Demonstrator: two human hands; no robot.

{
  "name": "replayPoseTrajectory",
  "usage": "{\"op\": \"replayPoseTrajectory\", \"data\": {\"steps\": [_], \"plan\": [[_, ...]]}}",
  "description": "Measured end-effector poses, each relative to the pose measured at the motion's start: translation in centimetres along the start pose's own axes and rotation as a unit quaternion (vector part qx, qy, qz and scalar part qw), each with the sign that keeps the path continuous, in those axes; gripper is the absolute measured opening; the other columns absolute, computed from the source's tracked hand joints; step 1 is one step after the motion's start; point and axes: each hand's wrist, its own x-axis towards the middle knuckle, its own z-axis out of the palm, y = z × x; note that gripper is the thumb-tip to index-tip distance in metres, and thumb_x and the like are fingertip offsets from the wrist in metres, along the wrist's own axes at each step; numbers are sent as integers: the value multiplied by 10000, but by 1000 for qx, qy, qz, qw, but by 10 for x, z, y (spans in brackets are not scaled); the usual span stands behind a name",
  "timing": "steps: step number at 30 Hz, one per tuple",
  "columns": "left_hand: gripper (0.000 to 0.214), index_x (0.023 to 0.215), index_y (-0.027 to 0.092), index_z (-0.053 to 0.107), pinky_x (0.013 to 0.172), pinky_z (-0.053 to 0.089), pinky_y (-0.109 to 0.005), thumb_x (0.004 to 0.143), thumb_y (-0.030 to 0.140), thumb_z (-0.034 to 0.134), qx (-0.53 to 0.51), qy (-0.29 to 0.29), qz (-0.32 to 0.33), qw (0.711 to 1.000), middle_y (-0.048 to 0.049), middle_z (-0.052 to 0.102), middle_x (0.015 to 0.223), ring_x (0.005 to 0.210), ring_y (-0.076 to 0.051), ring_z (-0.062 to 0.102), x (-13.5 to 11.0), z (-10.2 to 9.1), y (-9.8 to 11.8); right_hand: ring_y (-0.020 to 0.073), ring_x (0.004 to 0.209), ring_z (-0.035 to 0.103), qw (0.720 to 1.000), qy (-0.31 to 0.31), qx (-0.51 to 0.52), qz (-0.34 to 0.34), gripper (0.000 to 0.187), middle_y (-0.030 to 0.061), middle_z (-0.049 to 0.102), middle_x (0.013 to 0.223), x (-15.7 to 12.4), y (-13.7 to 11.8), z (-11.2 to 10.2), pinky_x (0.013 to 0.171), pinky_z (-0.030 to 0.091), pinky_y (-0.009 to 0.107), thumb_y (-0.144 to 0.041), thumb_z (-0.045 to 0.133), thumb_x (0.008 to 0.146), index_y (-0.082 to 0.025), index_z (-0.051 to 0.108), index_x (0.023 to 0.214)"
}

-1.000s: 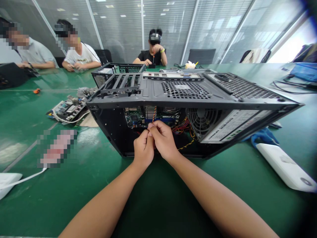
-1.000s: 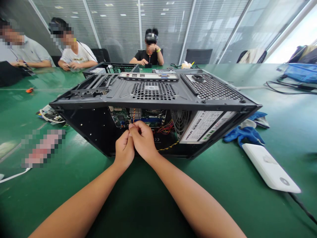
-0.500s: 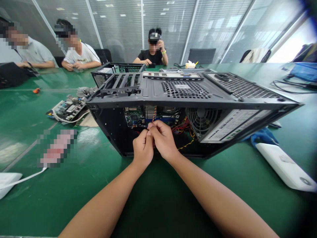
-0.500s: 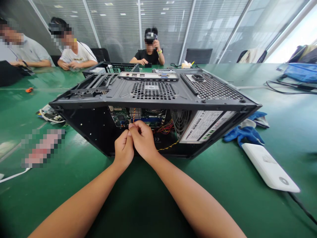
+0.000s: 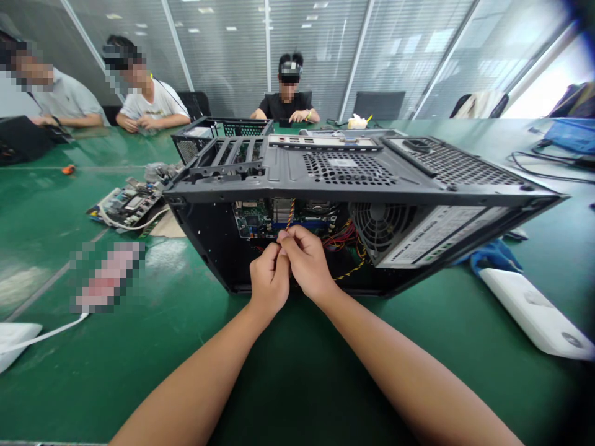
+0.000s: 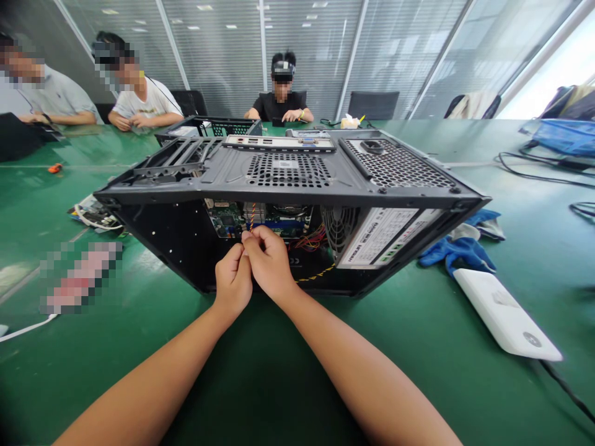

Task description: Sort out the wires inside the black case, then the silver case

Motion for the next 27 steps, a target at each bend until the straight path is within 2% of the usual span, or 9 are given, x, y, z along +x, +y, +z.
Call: {"op": "replayPoseTrajectory", "data": {"steps": [9, 27], "plan": [[308, 633, 189, 447, 522, 305, -231, 928, 265, 494, -44, 4, -15, 999, 49, 442, 544, 525, -90, 383, -1, -1, 1, 113, 568, 376, 1000, -5, 8, 10, 337, -47, 386, 595, 0, -3, 0, 541, 318, 274, -350, 555, 892, -221, 408, 617], [308, 643, 184, 460, 525, 316, -225, 934, 280, 491, -44, 5, -11, 999, 49, 450, 552, 531, -88, 389, 1, -1, 0, 108, 564, 371, 1000, -3, 11, 6, 335, -50, 384, 588, 0, -4, 1, 531, 317, 266, -355, 560, 879, -219, 413, 610]]}}
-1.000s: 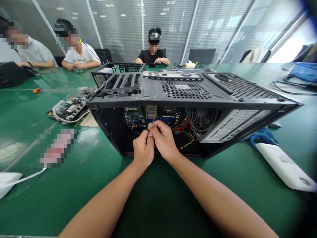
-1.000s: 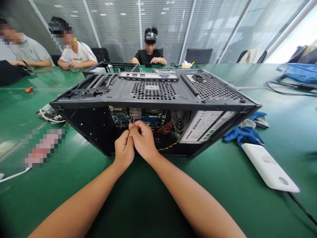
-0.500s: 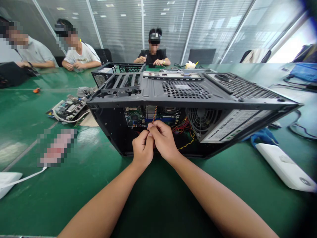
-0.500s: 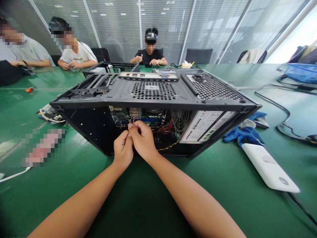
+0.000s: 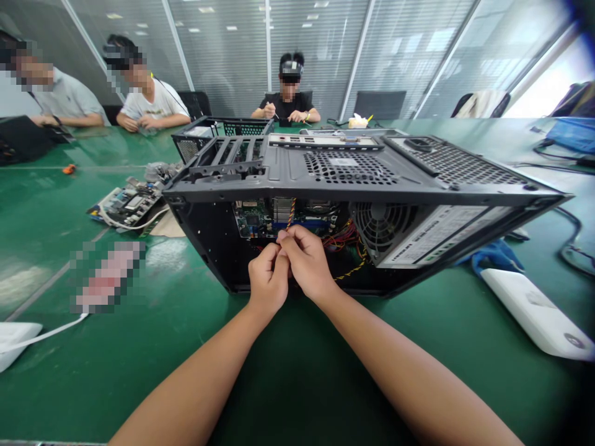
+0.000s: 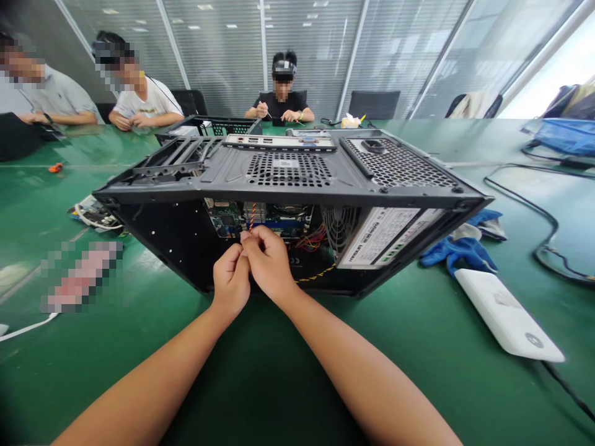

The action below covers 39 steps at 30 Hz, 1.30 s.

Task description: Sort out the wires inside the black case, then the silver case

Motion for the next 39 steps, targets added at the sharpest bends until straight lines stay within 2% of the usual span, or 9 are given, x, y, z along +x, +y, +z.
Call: {"op": "replayPoseTrajectory", "data": {"steps": [9, 16, 21, 26, 32, 39], "plan": [[364, 607, 188, 416, 496, 283, -228, 946, 307, 472, -1, 1, -3, 1000, 52, 408, 526, 508, -84, 355, -1, -1, 0, 112, 564, 418, 1000, -4, 13, 11, 319, -40, 456, 588, -1, 2, 0, 535, 343, 266, -366, 563, 887, -216, 451, 628], [338, 603, 185, 449, 488, 304, -217, 915, 294, 518, -22, 7, -14, 1000, 52, 451, 513, 488, -80, 383, 0, -1, 3, 109, 573, 407, 1000, 1, 6, 3, 298, -47, 421, 587, 0, 1, 0, 549, 337, 268, -338, 557, 884, -211, 466, 630], [386, 608, 184, 462, 476, 302, -224, 960, 342, 453, -39, -11, -17, 999, 42, 467, 512, 483, -87, 411, 0, -1, 0, 110, 516, 396, 999, -10, 24, 33, 286, -58, 396, 545, -1, -1, 0, 507, 323, 267, -388, 556, 890, -221, 498, 665], [400, 609, 183, 470, 481, 313, -224, 969, 357, 444, -43, -8, -14, 999, 38, 484, 517, 488, -88, 428, 0, -1, -2, 125, 554, 458, 999, -8, 18, 30, 293, -37, 466, 573, -1, 0, 0, 514, 362, 267, -437, 565, 889, -216, 556, 697], [337, 618, 185, 476, 489, 331, -216, 916, 333, 528, -39, 1, -25, 999, 48, 479, 512, 476, -81, 411, 2, -2, 2, 142, 637, 530, 1000, 1, -5, 19, 261, -14, 541, 645, 0, 1, -1, 559, 409, 271, -404, 536, 897, -208, 599, 737], [260, 702, 186, 509, 506, 332, -217, 920, 327, 531, -8, 16, -24, 1000, 49, 468, 570, 516, -88, 403, 0, -1, -3, 134, 633, 534, 1000, 6, -22, 0, 235, -19, 561, 632, 1, -2, -1, 617, 423, 282, -346, 537, 892, -203, 602, 718]]}}
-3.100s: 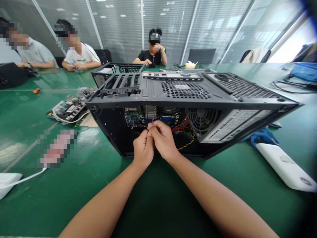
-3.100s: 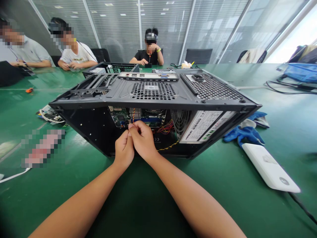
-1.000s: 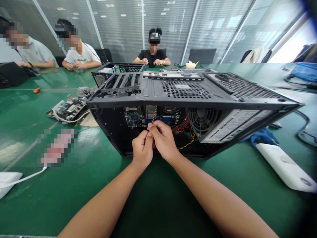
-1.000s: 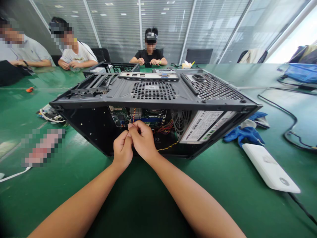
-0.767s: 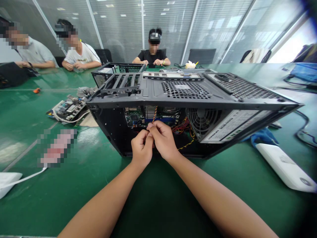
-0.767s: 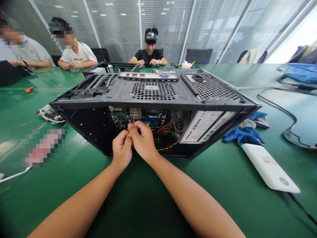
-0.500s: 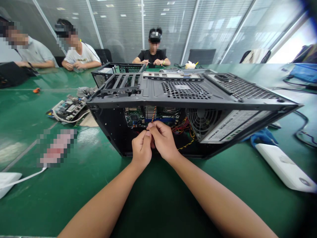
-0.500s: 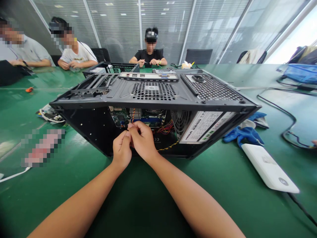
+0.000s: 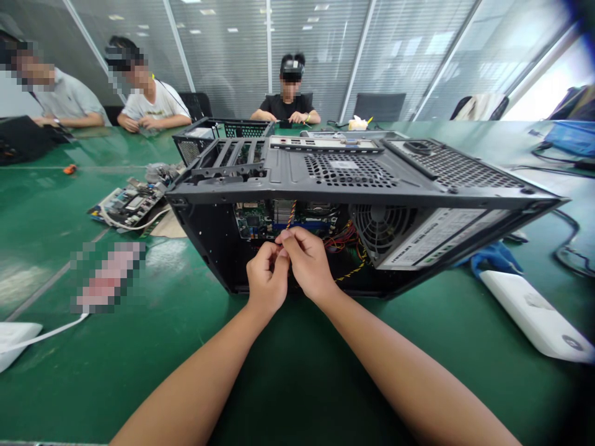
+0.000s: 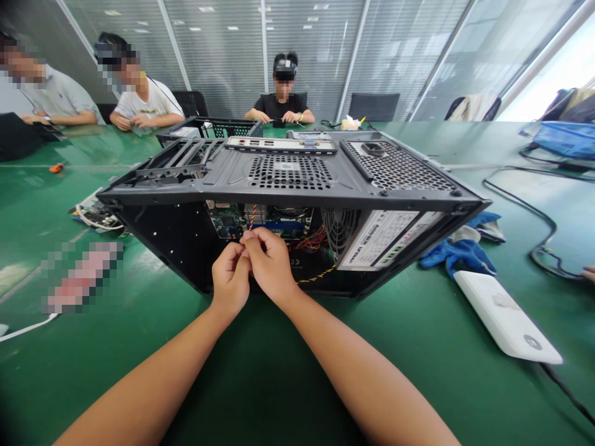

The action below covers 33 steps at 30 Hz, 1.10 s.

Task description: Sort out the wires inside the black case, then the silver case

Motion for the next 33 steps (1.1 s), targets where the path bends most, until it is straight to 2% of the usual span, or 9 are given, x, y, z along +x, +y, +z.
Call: {"op": "replayPoseTrajectory", "data": {"steps": [4, 9, 13, 18, 21, 25, 33], "plan": [[242, 748, 184, 527, 524, 341, -219, 935, 337, 523, 31, 14, 10, 999, 46, 492, 600, 534, -89, 422, -1, 0, 0, 134, 641, 538, 1000, 1, -7, -14, 239, -13, 577, 646, -1, -2, -1, 623, 422, 283, -343, 541, 889, -199, 604, 709], [379, 637, 187, 452, 488, 298, -226, 977, 353, 446, 12, -24, 27, 999, 47, 442, 534, 494, -85, 388, -1, -1, 3, 119, 514, 455, 1000, -4, 16, 16, 254, -40, 492, 557, -2, -2, -1, 515, 364, 278, -386, 557, 892, -208, 602, 717], [410, 625, 187, 451, 483, 297, -232, 985, 381, 426, -14, -37, 18, 999, 39, 463, 523, 485, -89, 400, 0, -1, 2, 111, 464, 412, 998, -11, 43, 36, 274, -56, 442, 512, -2, -1, -1, 469, 324, 272, -417, 560, 894, -218, 572, 706], [354, 661, 185, 473, 507, 308, -230, 973, 351, 457, 38, -15, 36, 998, 45, 462, 550, 503, -88, 405, 0, -2, 0, 111, 528, 420, 1000, 1, 13, 8, 296, -43, 448, 557, -1, -2, -2, 508, 339, 269, -376, 561, 882, -211, 532, 638], [251, 747, 184, 525, 560, 352, -229, 956, 319, 491, 78, 5, 58, 995, 37, 516, 625, 561, -95, 460, -1, -1, -1, 114, 566, 427, 1000, 5, 0, -11, 300, -36, 454, 575, 0, -2, -2, 539, 346, 272, -346, 555, 881, -206, 523, 618], [196, 811, 189, 530, 573, 390, -226, 950, 327, 511, 45, 20, 54, 997, 32, 556, 648, 574, -102, 508, -2, 0, 0, 115, 564, 422, 1000, 2, -5, -5, 306, -34, 458, 577, 0, -3, -2, 531, 340, 269, -353, 545, 885, -207, 522, 617], [316, 755, 193, 515, 494, 383, -214, 978, 413, 468, -32, 2, 7, 999, 41, 511, 558, 495, -100, 479, -3, 0, 2, 116, 572, 436, 1000, 7, -11, -11, 311, -32, 473, 582, -1, -3, -2, 536, 363, 266, -357, 547, 884, -207, 515, 614]]}}
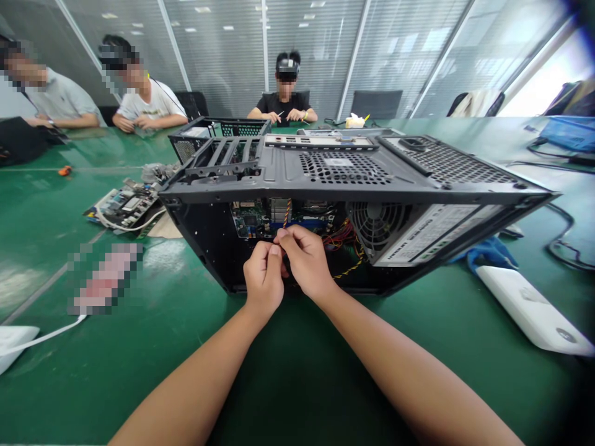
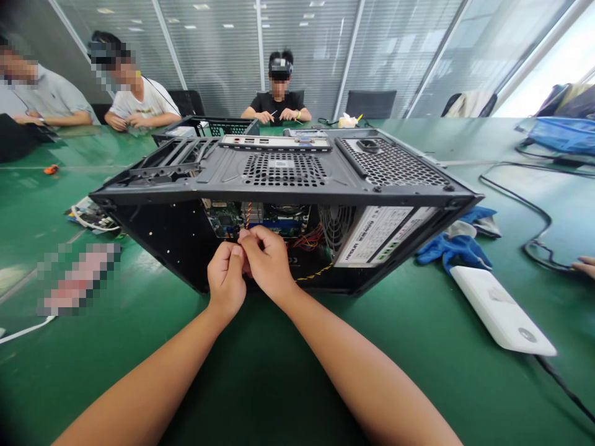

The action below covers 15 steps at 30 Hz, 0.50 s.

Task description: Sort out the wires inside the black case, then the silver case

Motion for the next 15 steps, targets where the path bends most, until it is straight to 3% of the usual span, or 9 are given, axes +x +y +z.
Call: {"op": "replayPoseTrajectory", "data": {"steps": [15], "plan": [[357, 766, 179, 585, 530, 397, -219, 996, 395, 419, 101, 19, 45, 994, 24, 547, 588, 527, -107, 504, 3, -2, -1, 120, 591, 443, 1000, 3, 13, -3, 298, -31, 478, 605, 1, 6, 1, 571, 375, 274, -356, 552, 892, -211, 503, 636]]}}
